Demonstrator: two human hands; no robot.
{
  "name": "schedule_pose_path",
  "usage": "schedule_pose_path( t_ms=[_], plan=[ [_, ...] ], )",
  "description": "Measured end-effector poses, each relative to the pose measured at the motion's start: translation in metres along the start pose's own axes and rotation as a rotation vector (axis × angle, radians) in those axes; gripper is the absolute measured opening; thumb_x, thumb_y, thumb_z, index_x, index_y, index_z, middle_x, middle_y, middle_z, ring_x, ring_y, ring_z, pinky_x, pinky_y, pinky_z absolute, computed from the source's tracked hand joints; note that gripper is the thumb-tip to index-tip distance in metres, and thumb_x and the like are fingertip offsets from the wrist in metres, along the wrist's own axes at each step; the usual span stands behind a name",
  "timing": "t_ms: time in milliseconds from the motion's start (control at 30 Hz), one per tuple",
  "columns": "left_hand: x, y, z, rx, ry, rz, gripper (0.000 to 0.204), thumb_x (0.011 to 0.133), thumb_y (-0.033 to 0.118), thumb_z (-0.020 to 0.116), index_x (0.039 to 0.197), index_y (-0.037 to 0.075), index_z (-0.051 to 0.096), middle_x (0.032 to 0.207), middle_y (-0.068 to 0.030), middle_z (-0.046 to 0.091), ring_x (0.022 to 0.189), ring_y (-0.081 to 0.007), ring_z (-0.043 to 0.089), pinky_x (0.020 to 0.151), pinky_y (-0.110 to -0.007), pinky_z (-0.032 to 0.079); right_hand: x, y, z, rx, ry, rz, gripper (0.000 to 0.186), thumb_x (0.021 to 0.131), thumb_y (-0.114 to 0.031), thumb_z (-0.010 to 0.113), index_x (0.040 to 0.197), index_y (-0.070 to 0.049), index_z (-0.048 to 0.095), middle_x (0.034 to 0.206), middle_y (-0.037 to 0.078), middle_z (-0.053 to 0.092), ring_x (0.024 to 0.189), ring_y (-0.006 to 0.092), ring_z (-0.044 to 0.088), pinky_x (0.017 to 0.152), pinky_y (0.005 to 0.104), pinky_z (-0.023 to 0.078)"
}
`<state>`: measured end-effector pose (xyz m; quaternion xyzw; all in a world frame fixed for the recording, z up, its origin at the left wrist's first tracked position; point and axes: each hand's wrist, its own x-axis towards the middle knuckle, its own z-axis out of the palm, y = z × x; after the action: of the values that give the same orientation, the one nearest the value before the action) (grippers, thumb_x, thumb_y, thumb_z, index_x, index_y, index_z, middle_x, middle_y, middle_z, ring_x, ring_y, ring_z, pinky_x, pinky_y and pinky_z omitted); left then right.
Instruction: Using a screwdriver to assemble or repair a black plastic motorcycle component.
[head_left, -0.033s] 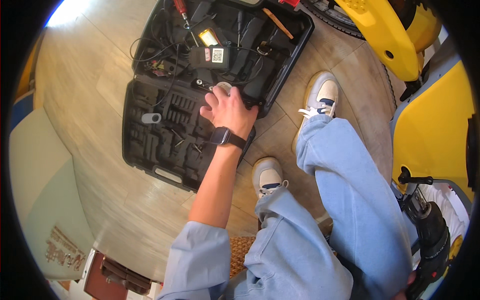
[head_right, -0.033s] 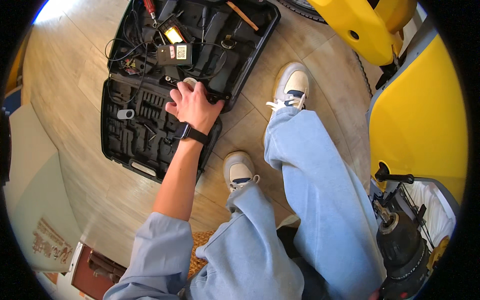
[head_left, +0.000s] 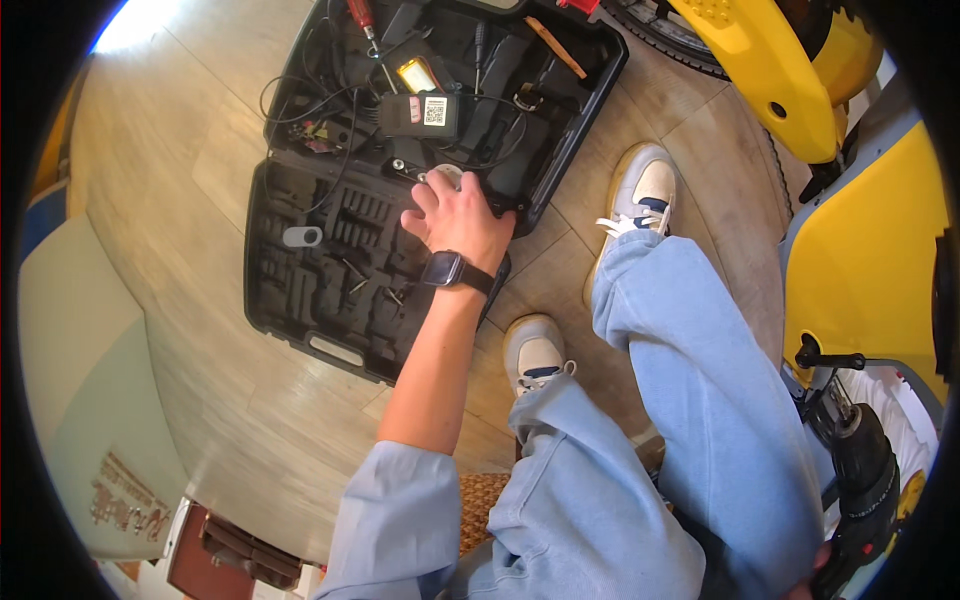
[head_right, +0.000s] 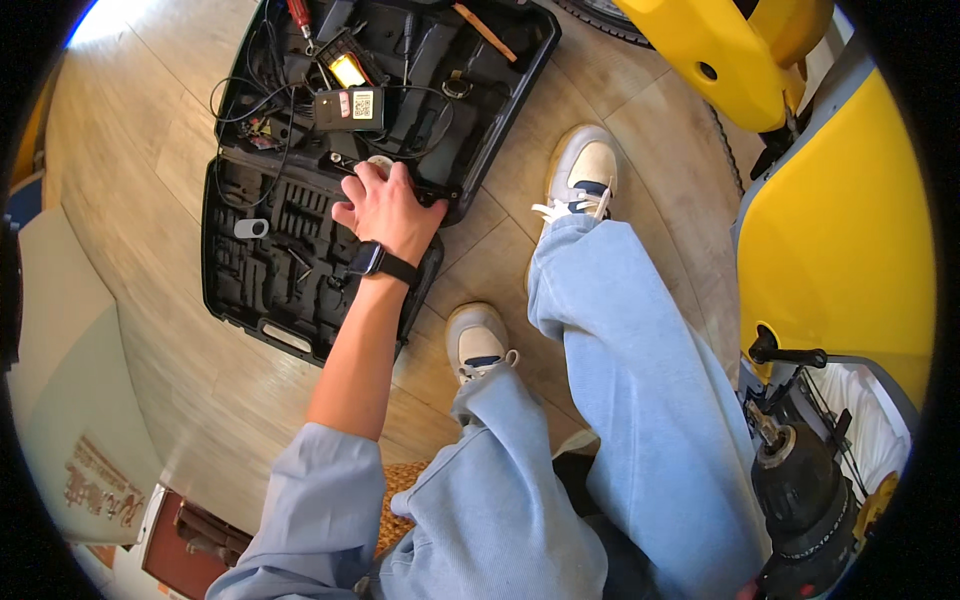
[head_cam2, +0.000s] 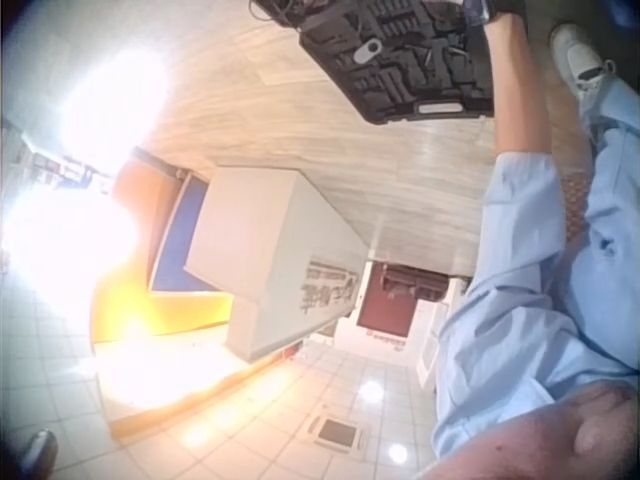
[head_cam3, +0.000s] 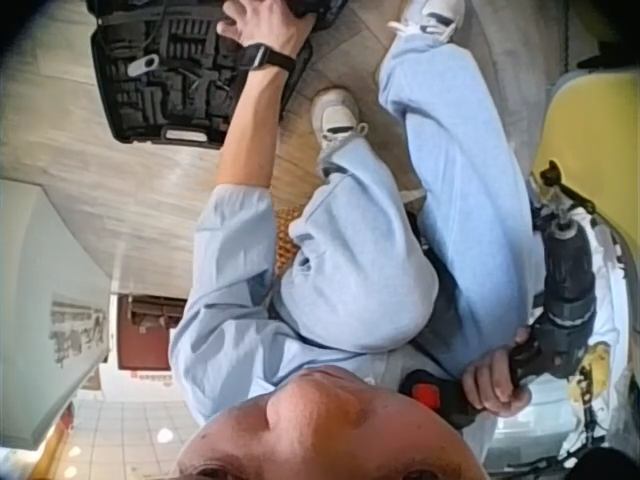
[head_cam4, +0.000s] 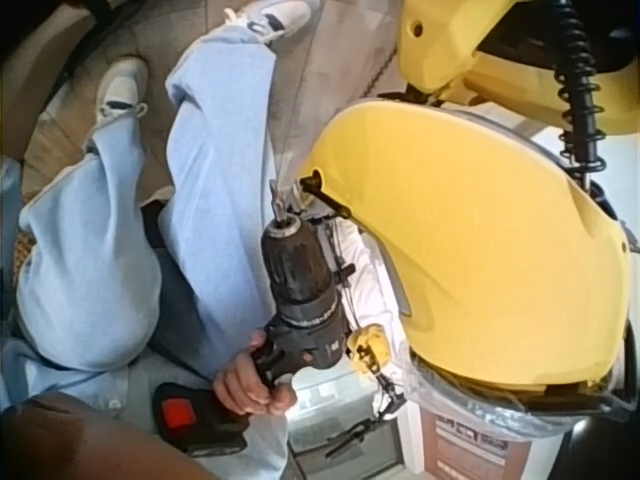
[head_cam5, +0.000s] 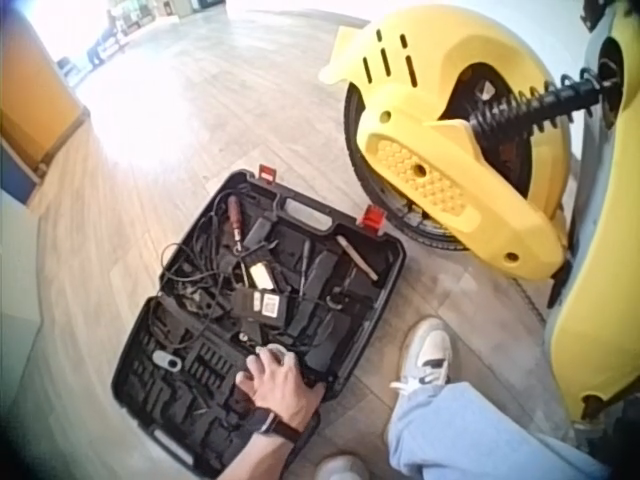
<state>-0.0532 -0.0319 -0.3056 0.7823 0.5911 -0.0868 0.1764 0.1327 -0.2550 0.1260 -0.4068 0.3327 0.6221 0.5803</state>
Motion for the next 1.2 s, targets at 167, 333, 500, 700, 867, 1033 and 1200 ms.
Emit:
schedule_pose_path(
  t_ms=[167, 333, 500, 700, 867, 1033, 1200],
  plan=[
    [0.004, 0.013, -0.006, 0.039, -0.042, -0.008, 0.039, 0.062, 0.024, 0.075, 0.096, 0.009, 0.064, 0.110, -0.0136, 0.051, 0.110, -0.0311, 0.044, 0.086, -0.049, 0.032, 0.000, -0.002, -0.001, -0.002, -0.003, 0.016, 0.069, 0.088, -0.015, 0.067, 0.143, -0.012, 0.025, 0.072, 0.003, 0.054, 0.052, 0.0127, 0.054, 0.051, 0.0294, 0.046],
    [0.000, -0.006, 0.015, -0.011, 0.112, 0.063, 0.031, 0.064, 0.022, 0.071, 0.093, 0.012, 0.066, 0.110, -0.0075, 0.054, 0.108, -0.0276, 0.045, 0.085, -0.047, 0.030, 0.000, -0.001, -0.004, 0.012, -0.014, 0.004, 0.069, 0.089, -0.015, 0.067, 0.143, -0.013, 0.025, 0.072, 0.002, 0.054, 0.052, 0.0127, 0.054, 0.051, 0.0290, 0.046],
    [0.001, -0.013, 0.019, -0.083, 0.197, 0.154, 0.017, 0.068, 0.022, 0.070, 0.084, 0.017, 0.069, 0.102, 0.0019, 0.059, 0.104, -0.0219, 0.049, 0.084, -0.044, 0.029, 0.000, -0.002, -0.005, 0.015, -0.010, 0.005, 0.069, 0.088, -0.015, 0.067, 0.143, -0.013, 0.025, 0.071, 0.002, 0.054, 0.052, 0.0125, 0.054, 0.051, 0.0287, 0.047],
    [0.005, -0.019, 0.011, -0.099, 0.178, 0.231, 0.009, 0.073, 0.017, 0.069, 0.082, 0.017, 0.069, 0.096, 0.0035, 0.060, 0.098, -0.0203, 0.053, 0.082, -0.044, 0.032, 0.001, -0.004, -0.004, -0.007, -0.021, 0.015, 0.070, 0.088, -0.015, 0.068, 0.143, -0.013, 0.026, 0.069, 0.002, 0.054, 0.051, 0.0125, 0.053, 0.049, 0.0288, 0.046],
    [0.012, -0.038, 0.009, -0.206, 0.295, 0.150, 0.013, 0.077, 0.020, 0.070, 0.090, 0.019, 0.070, 0.097, 0.0025, 0.062, 0.099, -0.0209, 0.055, 0.085, -0.040, 0.034, 0.001, -0.005, -0.006, -0.012, -0.041, 0.041, 0.070, 0.087, -0.015, 0.069, 0.142, -0.013, 0.026, 0.070, 0.002, 0.053, 0.050, 0.0128, 0.053, 0.049, 0.0288, 0.046],
    [0.015, -0.050, 0.008, -0.275, 0.295, 0.089, 0.014, 0.075, 0.018, 0.070, 0.089, 0.020, 0.070, 0.097, 0.0028, 0.060, 0.100, -0.0210, 0.055, 0.085, -0.040, 0.035, -0.001, -0.004, -0.009, -0.027, -0.055, 0.013, 0.071, 0.087, -0.016, 0.069, 0.142, -0.013, 0.025, 0.070, 0.002, 0.054, 0.049, 0.0132, 0.053, 0.049, 0.0289, 0.047],
    [-0.001, -0.032, 0.000, -0.235, 0.266, 0.108, 0.018, 0.068, 0.024, 0.075, 0.084, 0.021, 0.070, 0.093, 0.0021, 0.056, 0.096, -0.0217, 0.052, 0.084, -0.041, 0.033, 0.001, -0.003, -0.007, -0.028, -0.038, 0.020, 0.071, 0.087, -0.016, 0.069, 0.142, -0.012, 0.025, 0.071, 0.002, 0.054, 0.049, 0.0131, 0.054, 0.048, 0.0286, 0.047]
  ],
)
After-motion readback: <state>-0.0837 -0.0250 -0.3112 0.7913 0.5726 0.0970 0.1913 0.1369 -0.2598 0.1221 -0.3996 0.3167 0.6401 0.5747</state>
